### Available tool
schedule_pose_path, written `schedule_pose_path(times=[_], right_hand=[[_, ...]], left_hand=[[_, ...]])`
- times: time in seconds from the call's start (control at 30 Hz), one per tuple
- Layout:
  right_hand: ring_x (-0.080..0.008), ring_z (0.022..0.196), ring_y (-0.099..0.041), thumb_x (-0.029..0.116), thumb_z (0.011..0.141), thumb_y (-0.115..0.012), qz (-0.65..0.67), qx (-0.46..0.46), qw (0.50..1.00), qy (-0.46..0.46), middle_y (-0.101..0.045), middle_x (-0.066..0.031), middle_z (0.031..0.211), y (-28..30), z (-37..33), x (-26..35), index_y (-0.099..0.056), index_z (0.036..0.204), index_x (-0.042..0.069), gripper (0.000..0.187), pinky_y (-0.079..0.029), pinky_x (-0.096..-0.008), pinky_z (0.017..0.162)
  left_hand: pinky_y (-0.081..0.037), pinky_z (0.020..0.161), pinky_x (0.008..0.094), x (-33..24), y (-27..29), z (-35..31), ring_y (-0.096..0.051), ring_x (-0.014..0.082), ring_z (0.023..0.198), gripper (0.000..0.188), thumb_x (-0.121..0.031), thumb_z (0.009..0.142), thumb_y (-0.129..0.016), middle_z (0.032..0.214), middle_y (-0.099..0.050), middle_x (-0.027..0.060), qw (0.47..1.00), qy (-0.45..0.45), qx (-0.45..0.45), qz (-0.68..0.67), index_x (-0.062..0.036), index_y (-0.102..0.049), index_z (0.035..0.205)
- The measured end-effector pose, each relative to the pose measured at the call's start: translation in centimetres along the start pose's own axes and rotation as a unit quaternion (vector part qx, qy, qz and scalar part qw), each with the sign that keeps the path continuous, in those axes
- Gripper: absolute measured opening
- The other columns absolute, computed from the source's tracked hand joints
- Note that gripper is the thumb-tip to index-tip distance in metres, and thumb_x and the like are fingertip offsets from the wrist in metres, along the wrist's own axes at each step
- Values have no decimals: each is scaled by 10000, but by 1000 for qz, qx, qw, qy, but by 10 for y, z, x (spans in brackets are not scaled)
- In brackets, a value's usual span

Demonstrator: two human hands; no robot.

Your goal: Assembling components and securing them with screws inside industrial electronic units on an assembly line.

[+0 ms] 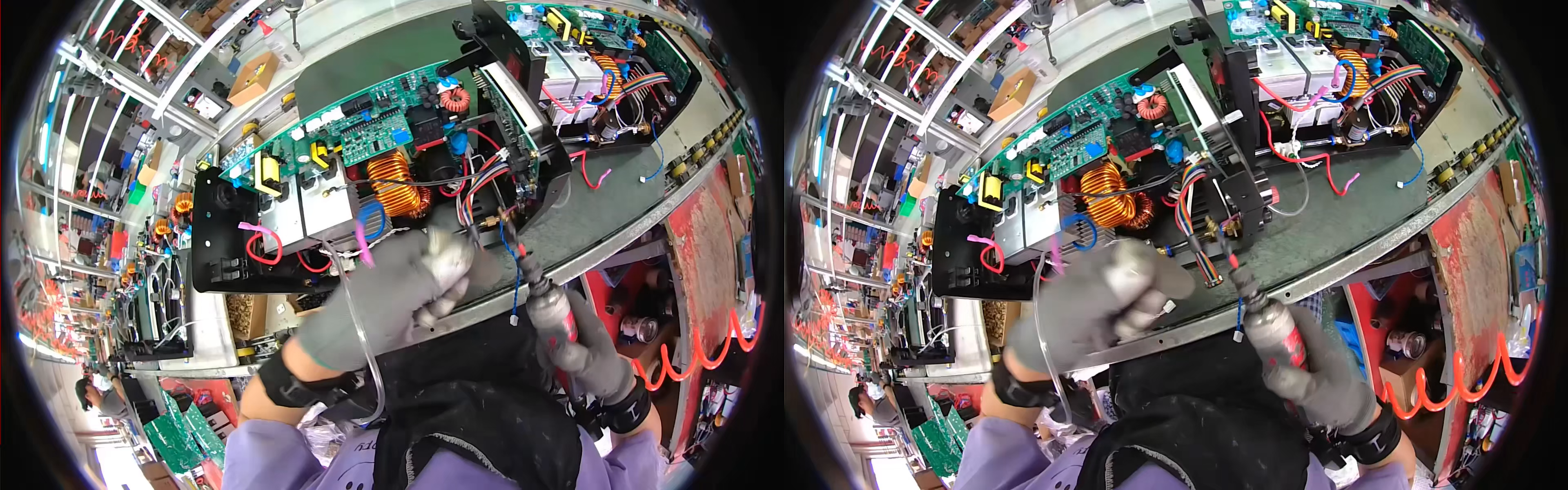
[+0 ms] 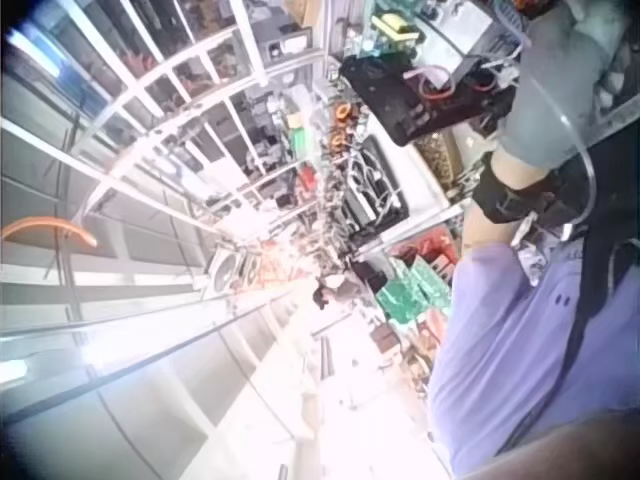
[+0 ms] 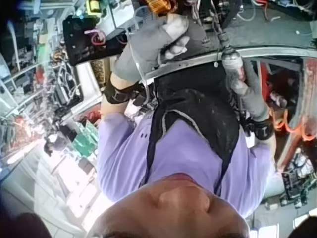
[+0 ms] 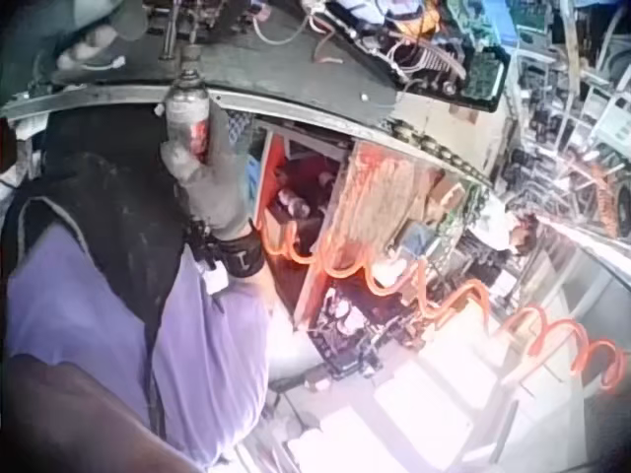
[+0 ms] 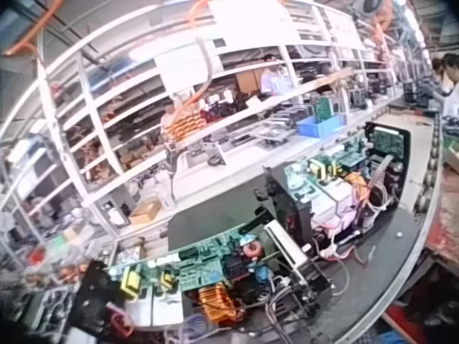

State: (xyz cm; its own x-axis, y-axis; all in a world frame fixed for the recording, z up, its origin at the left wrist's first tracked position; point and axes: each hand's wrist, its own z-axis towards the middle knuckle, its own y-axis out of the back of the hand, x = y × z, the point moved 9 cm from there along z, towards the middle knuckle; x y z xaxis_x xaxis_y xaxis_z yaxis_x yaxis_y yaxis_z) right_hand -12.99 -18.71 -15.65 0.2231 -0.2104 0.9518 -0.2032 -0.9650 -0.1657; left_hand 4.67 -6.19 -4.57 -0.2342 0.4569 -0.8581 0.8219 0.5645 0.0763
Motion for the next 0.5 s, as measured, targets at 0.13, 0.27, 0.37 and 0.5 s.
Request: schedule_pose_path(times=[0.13, 0.27, 0.37, 0.5], right_hand=[[-123, 805, -551, 406, 852, -685, 70, -16, 996, -44, -568, -49, 941, -7, 15, 17, -379, 1388, -8, 743, -463, -264, 700], [-117, 734, -544, 506, 854, -673, 95, -32, 995, -21, -557, -54, 845, -20, 31, 33, -397, 1373, 15, 766, -437, -251, 600], [-114, 705, -542, 525, 857, -660, 95, -24, 995, 4, -565, -54, 836, -24, 44, 43, -410, 1364, 25, 754, -431, -245, 581], [-110, 677, -535, 510, 868, -649, 103, -22, 994, 6, -568, -51, 809, -28, 51, 43, -426, 1347, 25, 717, -429, -247, 578]], left_hand=[[-414, 551, 216, -102, 27, -4, -525, 77, 626, 363, -383, 910, -642, 781, -634, 45, 906, -339, -160, 198, -62, -691, 1073], [-487, 639, 362, -163, 21, 47, -623, 264, 722, 322, -331, 880, -643, 778, -660, 171, 798, -405, -277, 349, -27, -711, 963], [-504, 698, 433, -168, 7, 69, -660, 393, 772, 388, -364, 890, -632, 760, -647, 256, 764, -421, -211, 440, 20, -691, 902], [-505, 696, 431, -164, 3, 79, -658, 389, 750, 405, -370, 871, -641, 733, -643, 246, 785, -383, -185, 450, 32, -691, 861]])
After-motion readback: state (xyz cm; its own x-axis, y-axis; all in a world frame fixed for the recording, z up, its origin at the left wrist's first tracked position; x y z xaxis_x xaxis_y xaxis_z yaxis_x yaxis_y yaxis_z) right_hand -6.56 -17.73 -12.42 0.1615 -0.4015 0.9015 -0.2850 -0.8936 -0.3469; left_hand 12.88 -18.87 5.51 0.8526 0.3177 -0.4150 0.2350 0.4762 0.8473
